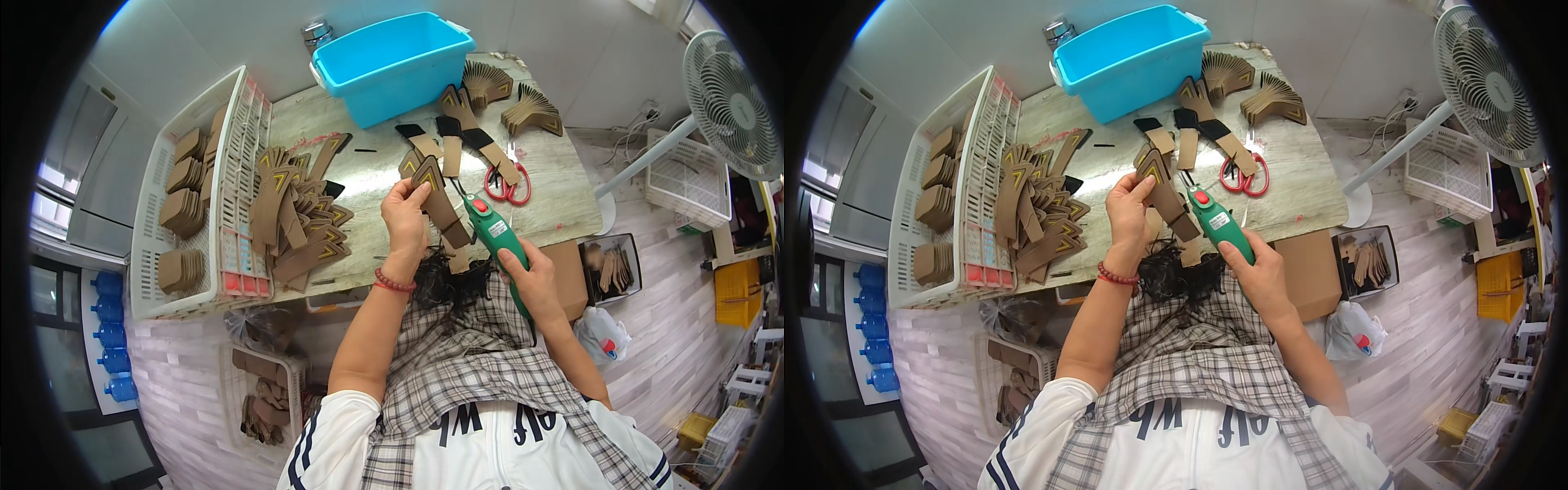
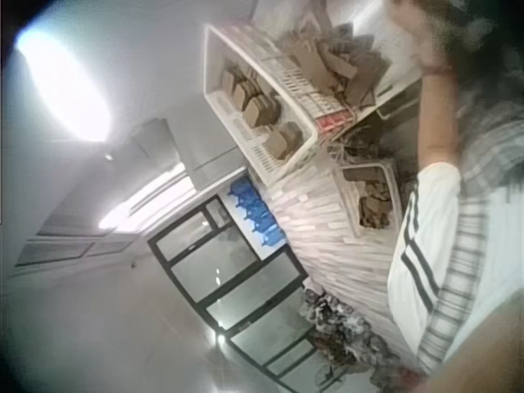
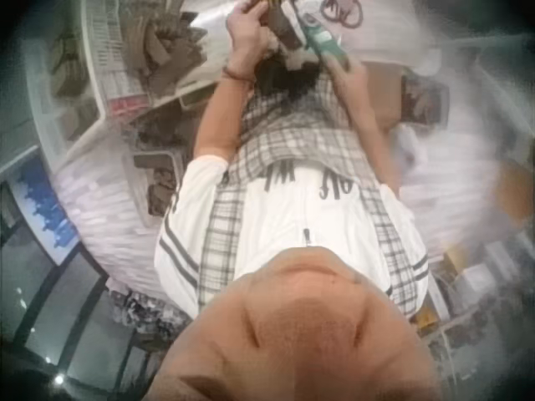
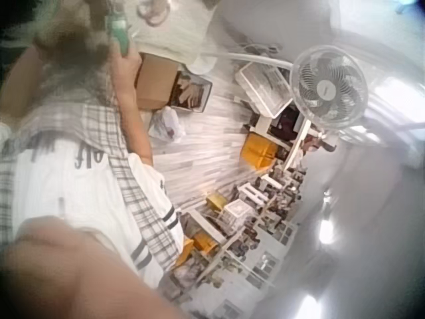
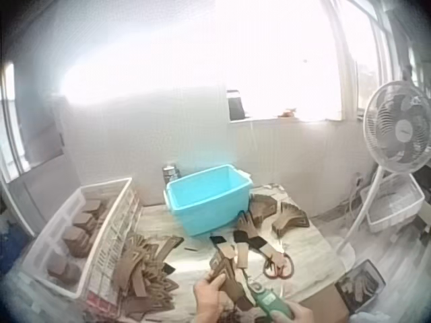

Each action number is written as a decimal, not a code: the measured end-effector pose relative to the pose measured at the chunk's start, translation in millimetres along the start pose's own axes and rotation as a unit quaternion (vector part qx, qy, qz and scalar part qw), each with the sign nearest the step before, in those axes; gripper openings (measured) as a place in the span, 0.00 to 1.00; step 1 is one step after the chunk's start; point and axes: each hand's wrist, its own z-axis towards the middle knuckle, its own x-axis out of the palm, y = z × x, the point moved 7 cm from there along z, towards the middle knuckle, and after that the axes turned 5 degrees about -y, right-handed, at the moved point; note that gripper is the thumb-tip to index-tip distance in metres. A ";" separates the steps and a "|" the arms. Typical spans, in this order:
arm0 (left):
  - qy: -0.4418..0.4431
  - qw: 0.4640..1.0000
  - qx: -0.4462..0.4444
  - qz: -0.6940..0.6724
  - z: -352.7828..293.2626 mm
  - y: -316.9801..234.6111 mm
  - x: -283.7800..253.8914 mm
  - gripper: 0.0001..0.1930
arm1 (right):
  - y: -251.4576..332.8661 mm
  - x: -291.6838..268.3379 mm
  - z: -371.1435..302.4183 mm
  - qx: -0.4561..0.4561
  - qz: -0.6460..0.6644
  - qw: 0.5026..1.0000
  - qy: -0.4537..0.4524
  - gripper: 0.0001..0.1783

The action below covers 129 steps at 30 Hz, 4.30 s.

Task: The person uses a green rotary tool to trim the edges of small brown cardboard pieces marked with yellow triangles. They handle the pieces one at a time, rotating them to cut along the edges, and place the finished pieces into a white basket on the left.

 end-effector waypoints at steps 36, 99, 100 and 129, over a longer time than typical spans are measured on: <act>0.064 0.994 -0.078 -0.040 -44.9 6.6 2.1 0.05 | 9.6 0.1 -5.8 -0.028 0.035 0.999 0.020 0.20; 0.013 0.567 0.531 0.629 39.5 -148.5 -50.5 0.16 | -0.4 -17.4 -6.1 -0.006 -0.034 0.997 0.064 0.20; -0.018 0.618 0.486 0.618 35.8 -116.7 -33.0 0.17 | -2.5 -17.1 -4.3 -0.003 -0.035 0.998 0.057 0.20; 0.027 0.997 -0.029 -0.065 -17.4 -7.8 9.6 0.03 | 17.8 10.3 -1.3 -0.030 -0.035 0.999 0.024 0.23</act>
